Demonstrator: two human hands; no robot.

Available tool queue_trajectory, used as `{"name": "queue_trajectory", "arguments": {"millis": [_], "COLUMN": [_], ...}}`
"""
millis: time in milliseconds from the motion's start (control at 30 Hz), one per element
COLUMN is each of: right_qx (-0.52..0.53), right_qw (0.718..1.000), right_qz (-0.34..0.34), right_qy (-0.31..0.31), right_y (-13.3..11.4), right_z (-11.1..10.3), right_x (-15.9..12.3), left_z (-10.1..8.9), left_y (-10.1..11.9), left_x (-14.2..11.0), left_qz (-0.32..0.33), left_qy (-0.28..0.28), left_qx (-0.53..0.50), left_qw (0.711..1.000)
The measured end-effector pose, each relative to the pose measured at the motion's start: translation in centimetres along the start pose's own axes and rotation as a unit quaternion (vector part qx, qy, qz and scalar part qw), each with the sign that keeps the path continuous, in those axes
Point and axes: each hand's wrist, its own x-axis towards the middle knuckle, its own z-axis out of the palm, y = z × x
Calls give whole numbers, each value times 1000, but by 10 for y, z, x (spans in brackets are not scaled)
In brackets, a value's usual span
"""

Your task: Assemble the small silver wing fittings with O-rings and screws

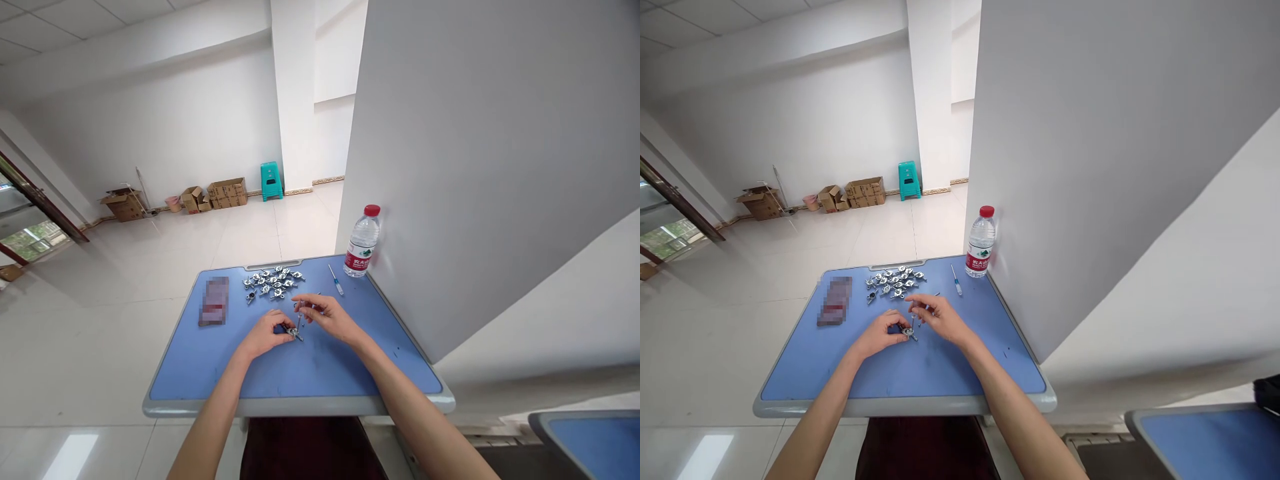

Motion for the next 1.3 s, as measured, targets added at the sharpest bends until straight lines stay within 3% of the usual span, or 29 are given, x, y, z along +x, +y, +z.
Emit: {"name": "queue_trajectory", "arguments": {"millis": [200, 533, 833, 1133, 1300], "right_qx": [-7, -126, -122, -125, -133], "right_qw": [1000, 991, 988, 986, 986], "right_qz": [-17, -28, -89, -63, -58], "right_qy": [-18, 40, -15, 93, 87], "right_y": [-6, 1, -6, 1, 4], "right_z": [2, 11, 8, 13, 16], "right_x": [-3, -2, -4, -2, -3], "left_z": [5, 6, 5, 9, 9], "left_y": [-6, -4, -5, -6, -5], "left_x": [0, -1, -1, -1, -2], "left_qz": [-3, 13, -6, 24, 14], "left_qy": [14, 25, 17, 31, 33], "left_qx": [-11, -2, -18, 1, 5], "left_qw": [1000, 1000, 1000, 999, 999]}}
